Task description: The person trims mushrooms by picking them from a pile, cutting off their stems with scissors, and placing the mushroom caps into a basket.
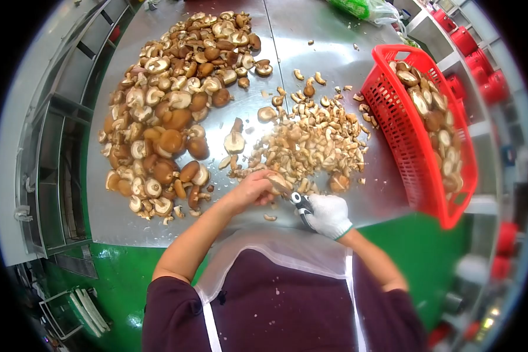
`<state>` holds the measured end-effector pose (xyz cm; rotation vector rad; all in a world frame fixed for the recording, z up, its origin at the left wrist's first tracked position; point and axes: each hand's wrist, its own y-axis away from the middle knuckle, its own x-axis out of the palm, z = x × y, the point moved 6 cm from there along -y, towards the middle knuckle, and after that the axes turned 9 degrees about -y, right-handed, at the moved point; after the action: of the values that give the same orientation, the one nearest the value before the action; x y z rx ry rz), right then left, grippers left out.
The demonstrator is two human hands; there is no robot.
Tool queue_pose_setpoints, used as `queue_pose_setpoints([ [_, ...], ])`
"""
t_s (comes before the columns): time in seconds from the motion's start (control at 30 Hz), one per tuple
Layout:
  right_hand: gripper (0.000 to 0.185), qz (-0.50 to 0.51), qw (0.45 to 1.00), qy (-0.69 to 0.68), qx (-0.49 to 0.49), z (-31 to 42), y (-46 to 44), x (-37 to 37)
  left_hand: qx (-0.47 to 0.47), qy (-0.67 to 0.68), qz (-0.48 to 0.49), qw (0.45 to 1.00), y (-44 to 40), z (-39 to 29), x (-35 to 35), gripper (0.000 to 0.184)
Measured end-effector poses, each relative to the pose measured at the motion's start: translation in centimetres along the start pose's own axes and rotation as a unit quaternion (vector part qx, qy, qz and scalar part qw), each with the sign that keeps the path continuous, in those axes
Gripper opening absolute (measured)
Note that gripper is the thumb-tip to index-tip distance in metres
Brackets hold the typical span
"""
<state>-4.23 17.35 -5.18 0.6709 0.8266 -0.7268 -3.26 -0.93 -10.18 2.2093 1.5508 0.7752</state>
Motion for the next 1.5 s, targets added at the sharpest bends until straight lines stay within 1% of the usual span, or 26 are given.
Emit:
queue_pose_setpoints([
  [0.03, 0.034, -0.021, 1.0, -0.023, 0.003, -0.8, 0.2, 0.3, -0.014, 0.024, -0.002, 1.0, 0.0, 0.2, 0.0, 0.041],
  [0.07, 0.035, -0.042, 0.998, -0.046, 0.004, -1.5, 0.3, 0.5, 0.008, 0.052, 0.041, 0.998, -0.7, 0.6, -0.4, 0.046],
  [0.17, 0.035, -0.09, 0.99, -0.112, 0.008, -2.9, 1.0, 1.0, 0.018, 0.168, 0.02, 0.985, -0.7, 1.1, -1.8, 0.049],
  [0.2, 0.034, -0.114, 0.984, -0.137, -0.007, -3.3, 1.3, 1.3, 0.045, 0.249, 0.066, 0.965, -1.1, 1.7, -2.5, 0.041],
  [0.3, 0.032, -0.154, 0.968, -0.196, -0.012, -4.3, 2.0, 2.4, 0.033, 0.305, 0.036, 0.951, -1.7, -0.3, -3.5, 0.04],
  [0.33, 0.032, -0.156, 0.963, -0.218, 0.003, -4.6, 2.1, 2.9, 0.046, 0.299, -0.028, 0.953, -2.2, -1.1, -4.2, 0.044],
  [0.43, 0.032, -0.16, 0.954, -0.254, 0.024, -5.4, 2.4, 3.8, 0.041, 0.198, -0.162, 0.966, -7.0, -1.7, -8.8, 0.035],
  [0.5, 0.032, -0.172, 0.954, -0.245, 0.014, -5.5, 2.3, 4.0, 0.09, 0.014, -0.173, 0.981, -9.2, -5.0, -10.2, 0.028],
  [0.57, 0.033, -0.153, 0.95, -0.269, 0.034, -5.8, 2.3, 4.2, 0.101, -0.245, -0.299, 0.917, -12.3, -6.7, -12.9, 0.031],
  [0.63, 0.033, -0.125, 0.943, -0.299, 0.074, -5.3, 2.3, 3.7, 0.097, -0.484, -0.409, 0.768, -14.0, -8.9, -14.1, 0.038],
  [0.73, 0.034, -0.105, 0.953, -0.271, 0.084, -4.5, 2.3, 3.1, 0.004, -0.541, -0.291, 0.789, -15.2, -10.1, -13.5, 0.04],
  [0.77, 0.034, -0.116, 0.958, -0.252, 0.071, -4.0, 2.4, 2.3, 0.017, -0.534, -0.276, 0.799, -15.6, -10.5, -13.2, 0.04],
  [0.83, 0.031, -0.059, 0.964, -0.245, 0.088, -4.7, 2.4, 3.1, 0.039, -0.522, -0.24, 0.818, -16.0, -9.7, -12.5, 0.039],
  [0.9, 0.028, -0.055, 0.975, -0.194, 0.096, -4.6, 2.1, 2.7, 0.035, -0.482, -0.242, 0.841, -16.4, -8.8, -12.4, 0.039],
  [0.93, 0.029, -0.094, 0.974, -0.194, 0.077, -4.2, 2.0, 2.0, 0.025, -0.462, -0.244, 0.852, -16.0, -7.8, -12.6, 0.04],
  [0.97, 0.029, -0.129, 0.97, -0.196, 0.059, -3.9, 1.7, 1.3, 0.047, -0.379, -0.247, 0.891, -15.5, -6.7, -12.7, 0.039],
  [1.0, 0.03, -0.12, 0.972, -0.19, 0.065, -4.0, 1.3, 1.0, 0.067, -0.293, -0.249, 0.921, -14.5, -5.9, -12.2, 0.038],
  [1.03, 0.022, -0.122, 0.982, -0.134, 0.052, -4.3, 0.9, 0.8, 0.085, -0.205, -0.25, 0.943, -13.5, -5.2, -11.5, 0.038],
  [1.07, 0.022, -0.112, 0.982, -0.135, 0.069, -3.8, 0.2, 0.0, 0.085, -0.073, -0.201, 0.973, -10.7, -6.4, -9.0, 0.028],
  [1.17, 0.025, -0.102, 0.985, -0.107, 0.086, -1.7, -1.1, -3.1, 0.095, 0.081, -0.131, 0.984, -7.0, -6.9, -5.6, 0.031],
  [1.2, 0.025, -0.097, 0.987, -0.09, 0.093, -1.9, -1.5, -3.0, 0.106, 0.104, -0.107, 0.983, -6.2, -7.0, -5.0, 0.038],
  [1.3, 0.027, -0.177, 0.982, -0.056, 0.02, -0.5, -1.7, -4.6, 0.1, 0.164, -0.099, 0.976, -4.1, -6.9, -3.7, 0.037],
  [1.33, 0.027, -0.177, 0.983, -0.032, 0.024, -0.4, -1.7, -4.9, 0.112, 0.158, -0.078, 0.978, -3.8, -6.8, -3.6, 0.034],
  [1.43, 0.027, -0.164, 0.985, -0.001, 0.056, 0.0, -1.8, -5.7, 0.174, 0.1, -0.136, 0.97, -2.7, -7.4, -2.8, 0.033],
  [1.47, 0.026, -0.109, 0.988, -0.005, 0.106, -0.2, -1.8, -5.7, 0.181, 0.085, -0.13, 0.971, -2.8, -7.1, -2.7, 0.033],
  [1.5, 0.026, -0.106, 0.988, 0.002, 0.111, -0.1, -1.7, -5.9, 0.194, 0.051, -0.141, 0.969, -2.6, -7.3, -2.4, 0.032],
])
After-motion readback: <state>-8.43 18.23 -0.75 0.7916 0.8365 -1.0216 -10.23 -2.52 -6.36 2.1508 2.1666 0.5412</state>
